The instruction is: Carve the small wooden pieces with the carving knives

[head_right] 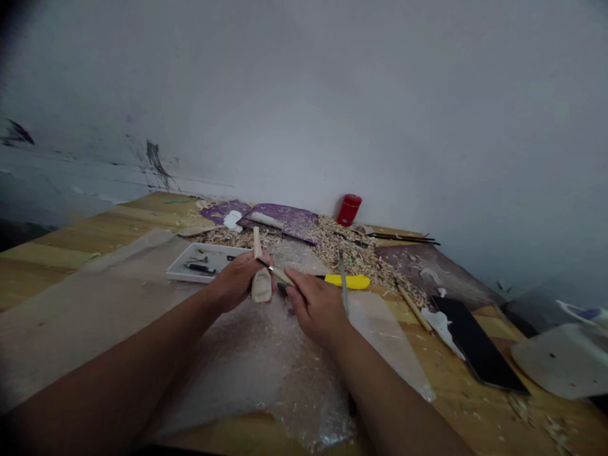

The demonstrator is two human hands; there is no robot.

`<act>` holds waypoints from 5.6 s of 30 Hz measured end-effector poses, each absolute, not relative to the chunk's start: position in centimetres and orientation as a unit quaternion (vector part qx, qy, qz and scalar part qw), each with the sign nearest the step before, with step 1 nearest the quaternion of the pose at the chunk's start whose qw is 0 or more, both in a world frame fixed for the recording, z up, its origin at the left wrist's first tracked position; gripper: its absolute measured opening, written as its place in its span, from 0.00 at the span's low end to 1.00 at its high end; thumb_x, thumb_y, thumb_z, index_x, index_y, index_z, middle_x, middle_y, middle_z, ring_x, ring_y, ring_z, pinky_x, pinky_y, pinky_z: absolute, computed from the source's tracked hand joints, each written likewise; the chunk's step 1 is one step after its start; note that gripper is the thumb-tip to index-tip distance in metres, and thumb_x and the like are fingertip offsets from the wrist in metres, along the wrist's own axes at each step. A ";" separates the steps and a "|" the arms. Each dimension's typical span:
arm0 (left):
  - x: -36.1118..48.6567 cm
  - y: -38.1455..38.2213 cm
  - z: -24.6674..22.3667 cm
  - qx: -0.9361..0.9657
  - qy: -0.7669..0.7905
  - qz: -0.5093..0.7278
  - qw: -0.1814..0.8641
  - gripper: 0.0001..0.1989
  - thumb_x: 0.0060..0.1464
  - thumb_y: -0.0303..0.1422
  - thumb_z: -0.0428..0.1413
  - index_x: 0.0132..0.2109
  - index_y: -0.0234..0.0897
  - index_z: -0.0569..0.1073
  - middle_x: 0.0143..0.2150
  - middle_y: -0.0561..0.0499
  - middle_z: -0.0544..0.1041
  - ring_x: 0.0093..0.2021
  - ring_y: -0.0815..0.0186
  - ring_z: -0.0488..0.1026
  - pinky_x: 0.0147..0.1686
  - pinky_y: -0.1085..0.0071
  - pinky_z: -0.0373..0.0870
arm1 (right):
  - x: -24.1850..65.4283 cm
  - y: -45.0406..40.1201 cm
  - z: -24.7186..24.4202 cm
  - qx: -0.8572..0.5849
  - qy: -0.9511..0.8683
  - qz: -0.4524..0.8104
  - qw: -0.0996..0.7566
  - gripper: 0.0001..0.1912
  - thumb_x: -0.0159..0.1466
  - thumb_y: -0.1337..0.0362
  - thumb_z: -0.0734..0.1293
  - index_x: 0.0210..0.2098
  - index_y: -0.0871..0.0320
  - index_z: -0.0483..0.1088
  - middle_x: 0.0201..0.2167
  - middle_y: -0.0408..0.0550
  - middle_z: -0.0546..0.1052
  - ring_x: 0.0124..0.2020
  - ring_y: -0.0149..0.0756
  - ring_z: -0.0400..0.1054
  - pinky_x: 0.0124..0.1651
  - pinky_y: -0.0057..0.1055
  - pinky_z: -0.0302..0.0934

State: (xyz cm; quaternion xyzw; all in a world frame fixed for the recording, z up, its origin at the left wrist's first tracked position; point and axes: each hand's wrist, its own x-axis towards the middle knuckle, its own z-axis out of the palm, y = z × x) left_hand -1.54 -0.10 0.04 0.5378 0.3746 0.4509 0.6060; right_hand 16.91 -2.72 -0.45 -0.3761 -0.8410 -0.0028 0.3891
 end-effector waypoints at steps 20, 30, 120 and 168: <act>-1.2 -0.6 0.4 0.528 0.329 0.456 0.636 0.13 0.50 0.39 0.49 0.39 0.36 0.68 0.21 0.52 0.72 0.18 0.67 0.68 0.18 0.72 0.63 | 17.0 -2.2 -0.2 -0.391 -0.871 0.014 0.296 0.16 0.64 0.62 0.53 0.49 0.56 0.63 0.41 0.50 0.75 0.38 0.36 0.70 0.40 0.30 0.62; -1.1 -0.7 0.5 0.537 0.344 0.451 0.624 0.11 0.50 0.38 0.48 0.37 0.37 0.67 0.20 0.54 0.71 0.17 0.67 0.68 0.18 0.73 0.63 | 17.0 -2.2 -0.1 -0.394 -0.871 0.004 0.294 0.17 0.64 0.61 0.53 0.49 0.57 0.63 0.43 0.50 0.74 0.39 0.36 0.70 0.41 0.30 0.62; -1.3 -0.6 1.8 0.352 0.181 0.527 0.752 0.21 0.55 0.37 0.43 0.17 0.33 0.66 0.21 0.50 0.68 0.34 0.65 0.72 0.45 0.64 0.65 | 16.7 -2.1 -0.3 -0.461 -0.836 0.106 0.279 0.14 0.64 0.59 0.53 0.39 0.56 0.66 0.23 0.42 0.70 0.24 0.31 0.64 0.26 0.25 0.51; -1.6 -0.5 1.8 0.338 0.179 0.552 0.741 0.21 0.55 0.37 0.43 0.18 0.32 0.66 0.28 0.48 0.71 0.29 0.66 0.70 0.37 0.64 0.67 | 16.9 -2.8 -0.4 -0.430 -0.817 0.080 0.375 0.11 0.63 0.60 0.55 0.39 0.56 0.65 0.25 0.42 0.71 0.25 0.30 0.65 0.28 0.24 0.54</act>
